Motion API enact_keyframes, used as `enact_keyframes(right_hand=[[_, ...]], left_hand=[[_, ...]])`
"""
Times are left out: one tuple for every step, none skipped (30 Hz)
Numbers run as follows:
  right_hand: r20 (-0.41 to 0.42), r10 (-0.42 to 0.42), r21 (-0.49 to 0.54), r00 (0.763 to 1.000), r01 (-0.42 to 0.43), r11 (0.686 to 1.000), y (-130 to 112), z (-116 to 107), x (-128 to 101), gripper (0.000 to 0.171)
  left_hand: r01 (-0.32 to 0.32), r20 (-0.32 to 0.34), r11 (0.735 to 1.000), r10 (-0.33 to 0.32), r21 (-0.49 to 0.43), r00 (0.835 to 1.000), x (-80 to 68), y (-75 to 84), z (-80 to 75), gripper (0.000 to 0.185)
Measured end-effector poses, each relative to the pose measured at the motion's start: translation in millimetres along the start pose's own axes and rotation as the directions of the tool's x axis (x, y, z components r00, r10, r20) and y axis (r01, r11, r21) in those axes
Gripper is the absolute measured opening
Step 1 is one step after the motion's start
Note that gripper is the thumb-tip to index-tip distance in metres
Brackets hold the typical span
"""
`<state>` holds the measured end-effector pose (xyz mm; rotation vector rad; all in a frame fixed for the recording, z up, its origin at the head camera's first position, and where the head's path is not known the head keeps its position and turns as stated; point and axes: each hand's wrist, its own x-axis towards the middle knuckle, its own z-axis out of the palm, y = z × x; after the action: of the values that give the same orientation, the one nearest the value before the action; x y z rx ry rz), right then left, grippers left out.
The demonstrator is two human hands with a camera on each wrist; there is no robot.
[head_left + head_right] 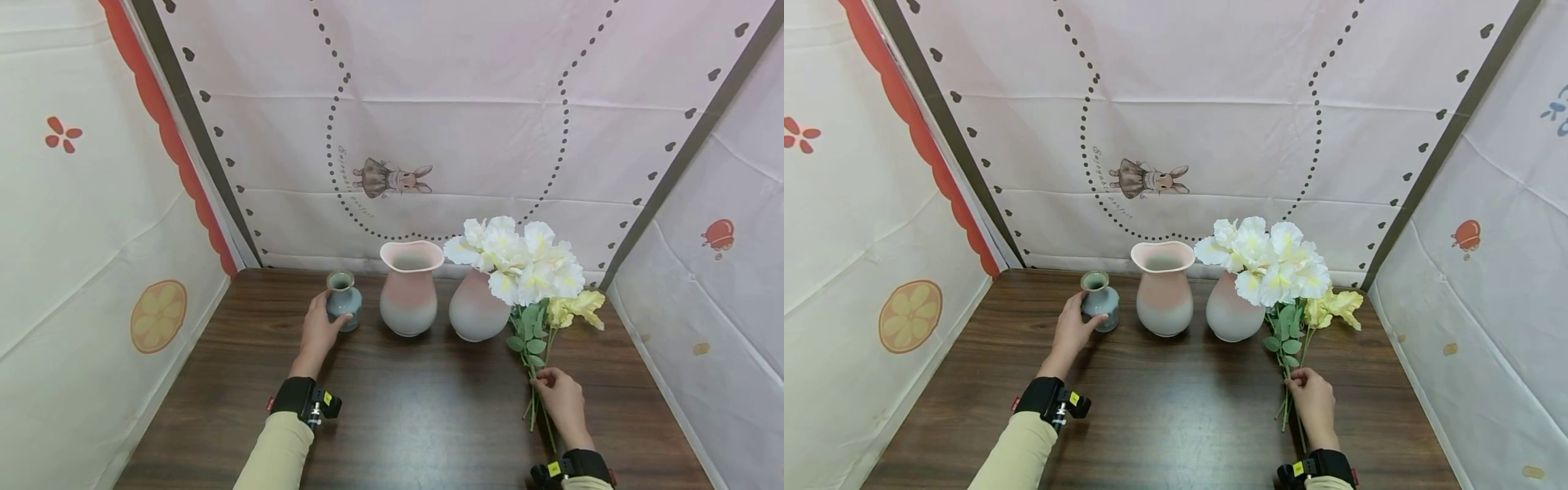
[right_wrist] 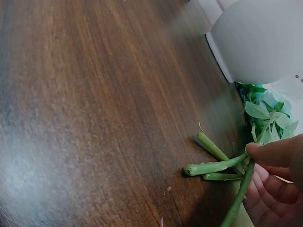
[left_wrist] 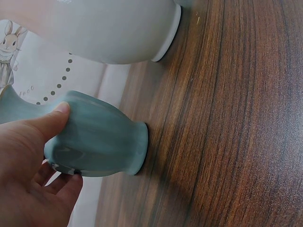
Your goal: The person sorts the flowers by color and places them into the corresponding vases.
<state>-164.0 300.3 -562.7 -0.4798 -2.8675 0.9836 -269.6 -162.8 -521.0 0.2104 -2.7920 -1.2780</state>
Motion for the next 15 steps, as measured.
enact_keyframes(right_hand=[[-0.001, 0.003, 0.001, 1.000, -0.003, 1.000, -0.1, 0.1, 0.1, 0.019], [-0.002, 0.007, 0.001, 1.000, -0.007, 1.000, -0.3, 0.1, 0.0, 0.019], [-0.005, 0.012, 0.002, 1.000, -0.012, 1.000, -0.6, 0.3, 0.1, 0.019], [-0.007, 0.018, 0.002, 1.000, -0.018, 1.000, -0.9, 0.4, 0.3, 0.018], [-0.010, 0.021, 0.003, 1.000, -0.021, 1.000, -1.0, 0.7, 0.3, 0.018], [-0.013, 0.024, 0.002, 1.000, -0.024, 1.000, -1.2, 0.9, 0.4, 0.018], [-0.017, 0.029, 0.002, 0.999, -0.029, 1.000, -1.4, 1.2, 0.4, 0.018], [-0.019, 0.034, 0.002, 0.999, -0.034, 0.999, -1.7, 1.5, 0.4, 0.018], [-0.021, 0.039, 0.002, 0.999, -0.039, 0.999, -1.9, 1.7, 0.3, 0.017], [-0.022, 0.041, 0.002, 0.999, -0.041, 0.999, -1.9, 1.8, 0.1, 0.017], [-0.023, 0.043, 0.002, 0.999, -0.043, 0.999, -1.8, 1.8, 0.0, 0.017], [-0.022, 0.046, 0.002, 0.999, -0.046, 0.999, -1.8, 1.7, -0.2, 0.017], [-0.022, 0.047, 0.002, 0.999, -0.047, 0.999, -1.8, 1.6, -0.3, 0.017], [-0.020, 0.044, 0.001, 0.999, -0.044, 0.999, -1.7, 1.2, -0.6, 0.017], [-0.020, 0.038, -0.001, 0.999, -0.038, 0.999, -1.5, 1.0, -0.7, 0.017]], left_hand=[[-0.001, 0.000, 1.000, 0.001, 0.000, 1.000, 0.0, 0.2, 0.0, 0.077], [-0.002, 0.000, 1.000, 0.002, 0.001, 1.000, -0.1, 0.3, 0.0, 0.077], [-0.003, 0.000, 1.000, 0.003, 0.002, 1.000, -0.1, 0.4, -0.1, 0.077], [-0.004, 0.000, 1.000, 0.004, 0.004, 1.000, 0.0, 0.4, -0.1, 0.077], [-0.004, 0.000, 1.000, 0.004, 0.005, 1.000, 0.1, 0.7, -0.1, 0.077], [-0.004, 0.001, 1.000, 0.004, 0.005, 1.000, 0.2, 0.8, 0.0, 0.077], [-0.003, 0.000, 1.000, 0.003, 0.005, 1.000, 0.5, 0.8, 0.0, 0.077], [-0.002, 0.001, 1.000, 0.002, 0.004, 1.000, 0.6, 0.9, 0.0, 0.077], [-0.002, 0.000, 1.000, 0.002, 0.004, 1.000, 0.8, 0.8, 0.1, 0.077], [-0.002, 0.000, 1.000, 0.002, 0.003, 1.000, 0.9, 0.8, 0.2, 0.077], [-0.001, 0.000, 1.000, 0.001, 0.003, 1.000, 0.8, 0.9, 0.2, 0.077], [-0.002, 0.001, 1.000, 0.002, 0.002, 1.000, 0.7, 1.0, 0.1, 0.077], [-0.002, 0.001, 1.000, 0.002, 0.001, 1.000, 0.7, 1.1, -0.1, 0.077], [-0.002, 0.001, 1.000, 0.002, -0.001, 1.000, 0.5, 1.2, -0.3, 0.077], [-0.003, 0.001, 1.000, 0.003, -0.001, 1.000, 0.5, 1.4, -0.5, 0.077]])
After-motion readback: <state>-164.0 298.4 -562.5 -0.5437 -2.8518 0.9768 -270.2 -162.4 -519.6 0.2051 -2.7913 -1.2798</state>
